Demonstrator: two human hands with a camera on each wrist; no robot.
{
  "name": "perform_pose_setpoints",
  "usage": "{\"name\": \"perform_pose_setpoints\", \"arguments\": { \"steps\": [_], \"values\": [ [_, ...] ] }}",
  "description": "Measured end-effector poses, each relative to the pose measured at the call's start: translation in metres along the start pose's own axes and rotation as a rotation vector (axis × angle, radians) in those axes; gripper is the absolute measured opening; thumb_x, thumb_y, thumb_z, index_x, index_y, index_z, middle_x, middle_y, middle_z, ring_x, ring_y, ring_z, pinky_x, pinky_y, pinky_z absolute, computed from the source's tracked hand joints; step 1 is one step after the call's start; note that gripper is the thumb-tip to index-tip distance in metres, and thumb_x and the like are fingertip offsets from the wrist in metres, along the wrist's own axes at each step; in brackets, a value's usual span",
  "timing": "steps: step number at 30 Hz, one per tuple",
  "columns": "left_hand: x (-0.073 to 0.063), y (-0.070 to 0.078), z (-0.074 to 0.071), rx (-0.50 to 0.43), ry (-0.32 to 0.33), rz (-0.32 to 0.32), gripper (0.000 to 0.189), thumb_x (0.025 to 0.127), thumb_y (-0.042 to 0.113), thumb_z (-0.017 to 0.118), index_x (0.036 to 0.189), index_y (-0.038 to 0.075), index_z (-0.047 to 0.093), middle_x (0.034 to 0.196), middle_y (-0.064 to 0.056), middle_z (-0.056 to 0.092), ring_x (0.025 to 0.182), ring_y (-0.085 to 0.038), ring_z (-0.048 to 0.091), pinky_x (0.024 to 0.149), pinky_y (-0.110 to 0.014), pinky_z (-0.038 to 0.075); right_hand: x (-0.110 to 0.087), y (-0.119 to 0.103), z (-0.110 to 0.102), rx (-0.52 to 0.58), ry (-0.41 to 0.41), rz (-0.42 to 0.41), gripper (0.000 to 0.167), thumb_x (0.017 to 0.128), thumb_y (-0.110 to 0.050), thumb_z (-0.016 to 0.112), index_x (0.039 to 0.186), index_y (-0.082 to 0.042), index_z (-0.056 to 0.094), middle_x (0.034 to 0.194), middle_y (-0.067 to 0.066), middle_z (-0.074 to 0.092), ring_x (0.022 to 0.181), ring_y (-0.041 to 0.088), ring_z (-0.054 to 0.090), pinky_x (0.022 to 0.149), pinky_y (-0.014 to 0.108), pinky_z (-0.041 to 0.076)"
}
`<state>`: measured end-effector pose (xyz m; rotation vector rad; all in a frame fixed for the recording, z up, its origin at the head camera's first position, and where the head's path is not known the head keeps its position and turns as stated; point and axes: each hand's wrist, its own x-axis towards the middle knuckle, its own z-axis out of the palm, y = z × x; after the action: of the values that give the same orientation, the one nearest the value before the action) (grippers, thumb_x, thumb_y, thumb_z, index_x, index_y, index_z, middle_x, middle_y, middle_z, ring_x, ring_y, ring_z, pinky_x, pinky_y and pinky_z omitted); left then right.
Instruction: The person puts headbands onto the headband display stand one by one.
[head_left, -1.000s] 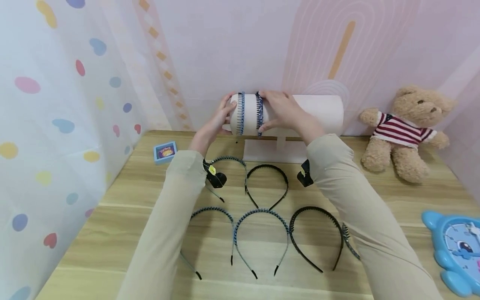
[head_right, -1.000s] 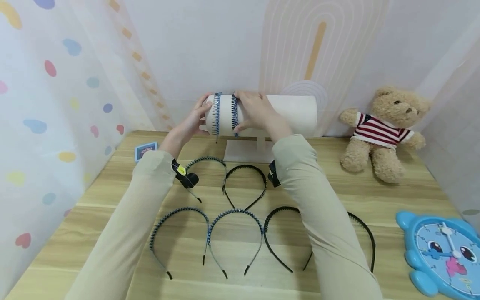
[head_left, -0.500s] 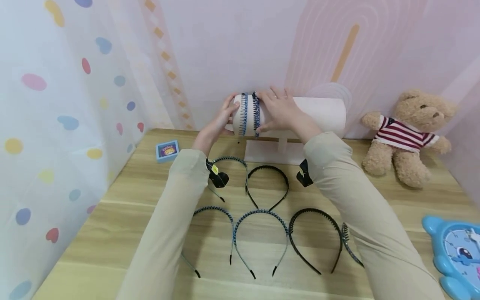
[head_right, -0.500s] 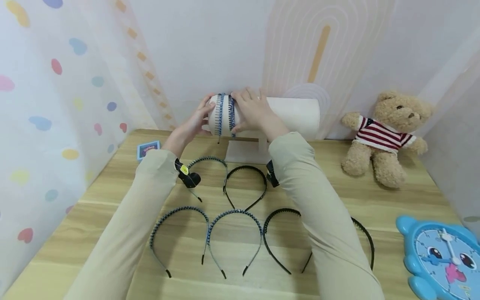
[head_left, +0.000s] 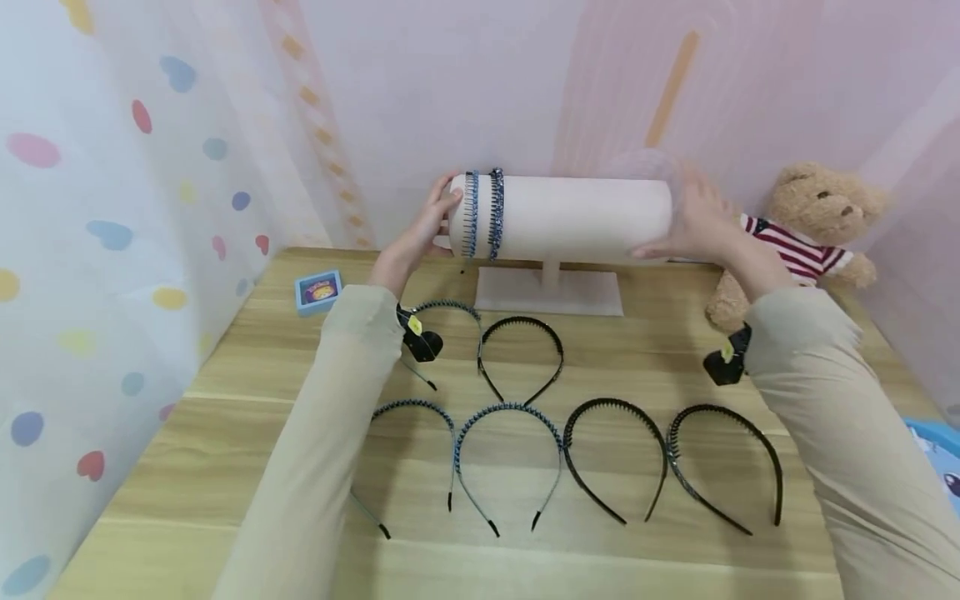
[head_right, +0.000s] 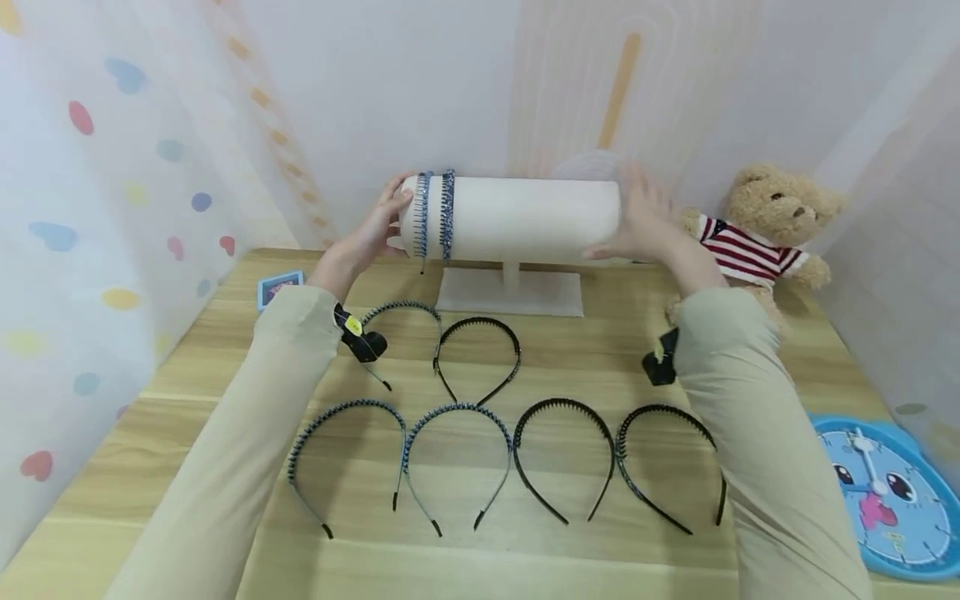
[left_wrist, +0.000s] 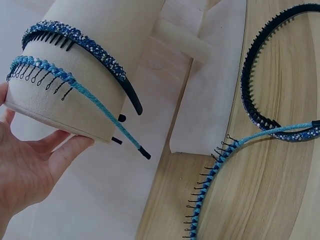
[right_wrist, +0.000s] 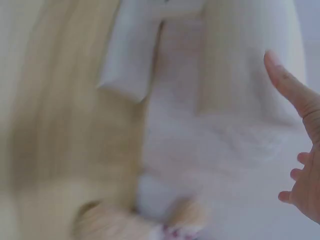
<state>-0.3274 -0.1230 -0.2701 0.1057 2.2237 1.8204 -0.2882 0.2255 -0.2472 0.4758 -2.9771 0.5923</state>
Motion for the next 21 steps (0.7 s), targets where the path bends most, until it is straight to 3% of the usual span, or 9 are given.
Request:
{"name": "perform_pose_setpoints", "arguments": {
  "steps": [3, 5, 8, 10, 13, 17, 21],
  "values": [
    [-0.001, 0.001, -0.005, -0.008, 0.002, -0.004, 0.049, 0.097, 0.044, 0.028, 0.142, 0.044, 0.009, 0.143, -0.012, 0.029, 0.126, -0.034, 0.036, 0.098, -0.056, 0.037, -0.012, 0.025, 0.012, 0.042, -0.048, 0.065, 0.129, 0.063, -0.045, 0.08, 0.144, 0.003, -0.008, 0.146, 0.036, -0.001, 0.134, 0.052, 0.004, 0.107, 0.064, 0.008],
    [-0.001, 0.001, -0.008, -0.011, 0.004, -0.006, 0.049, 0.097, 0.044, 0.029, 0.142, 0.045, 0.009, 0.144, -0.011, 0.028, 0.126, -0.034, 0.036, 0.098, -0.056, 0.037, -0.018, 0.035, 0.022, 0.04, -0.154, 0.115, 0.123, 0.067, -0.051, 0.075, 0.142, 0.009, -0.002, 0.143, 0.041, 0.0, 0.131, 0.055, 0.005, 0.106, 0.065, 0.011],
    [-0.001, 0.001, -0.009, -0.013, 0.006, -0.009, 0.049, 0.097, 0.045, 0.029, 0.142, 0.045, 0.008, 0.144, -0.011, 0.028, 0.126, -0.033, 0.036, 0.098, -0.055, 0.037, -0.02, 0.037, 0.044, 0.101, -0.332, 0.118, 0.099, 0.076, -0.046, 0.07, 0.137, 0.015, 0.021, 0.138, 0.042, 0.021, 0.127, 0.053, 0.023, 0.104, 0.061, 0.024],
    [-0.001, 0.001, -0.008, -0.015, 0.009, -0.009, 0.049, 0.097, 0.044, 0.029, 0.142, 0.045, 0.009, 0.144, -0.011, 0.029, 0.126, -0.034, 0.036, 0.098, -0.055, 0.037, -0.018, 0.03, 0.058, 0.123, -0.444, 0.089, 0.081, 0.081, -0.042, 0.065, 0.131, 0.015, 0.035, 0.132, 0.039, 0.035, 0.121, 0.05, 0.035, 0.101, 0.057, 0.032],
    [-0.001, 0.002, -0.006, -0.02, 0.007, -0.012, 0.049, 0.097, 0.044, 0.03, 0.142, 0.044, 0.009, 0.143, -0.011, 0.029, 0.126, -0.034, 0.037, 0.098, -0.056, 0.037, -0.01, 0.012, 0.08, 0.149, -0.545, 0.017, 0.062, 0.085, -0.035, 0.061, 0.123, 0.012, 0.046, 0.124, 0.032, 0.048, 0.115, 0.043, 0.047, 0.098, 0.051, 0.04],
    [-0.003, 0.002, -0.003, -0.02, 0.004, -0.015, 0.049, 0.097, 0.043, 0.029, 0.142, 0.042, 0.009, 0.143, -0.012, 0.029, 0.126, -0.035, 0.036, 0.098, -0.056, 0.037, 0.004, -0.017, 0.108, 0.162, -0.596, -0.044, 0.054, 0.088, -0.032, 0.059, 0.122, 0.009, 0.049, 0.123, 0.028, 0.052, 0.114, 0.039, 0.05, 0.098, 0.048, 0.041],
    [-0.003, 0.001, 0.003, -0.013, -0.004, -0.017, 0.049, 0.098, 0.042, 0.028, 0.142, 0.042, 0.009, 0.143, -0.012, 0.029, 0.127, -0.035, 0.036, 0.099, -0.057, 0.036, 0.012, -0.039, 0.132, 0.229, -0.599, -0.02, 0.047, 0.087, -0.026, 0.061, 0.116, 0.009, 0.052, 0.103, 0.021, 0.061, 0.091, 0.027, 0.059, 0.082, 0.037, 0.052]
  ]
}}
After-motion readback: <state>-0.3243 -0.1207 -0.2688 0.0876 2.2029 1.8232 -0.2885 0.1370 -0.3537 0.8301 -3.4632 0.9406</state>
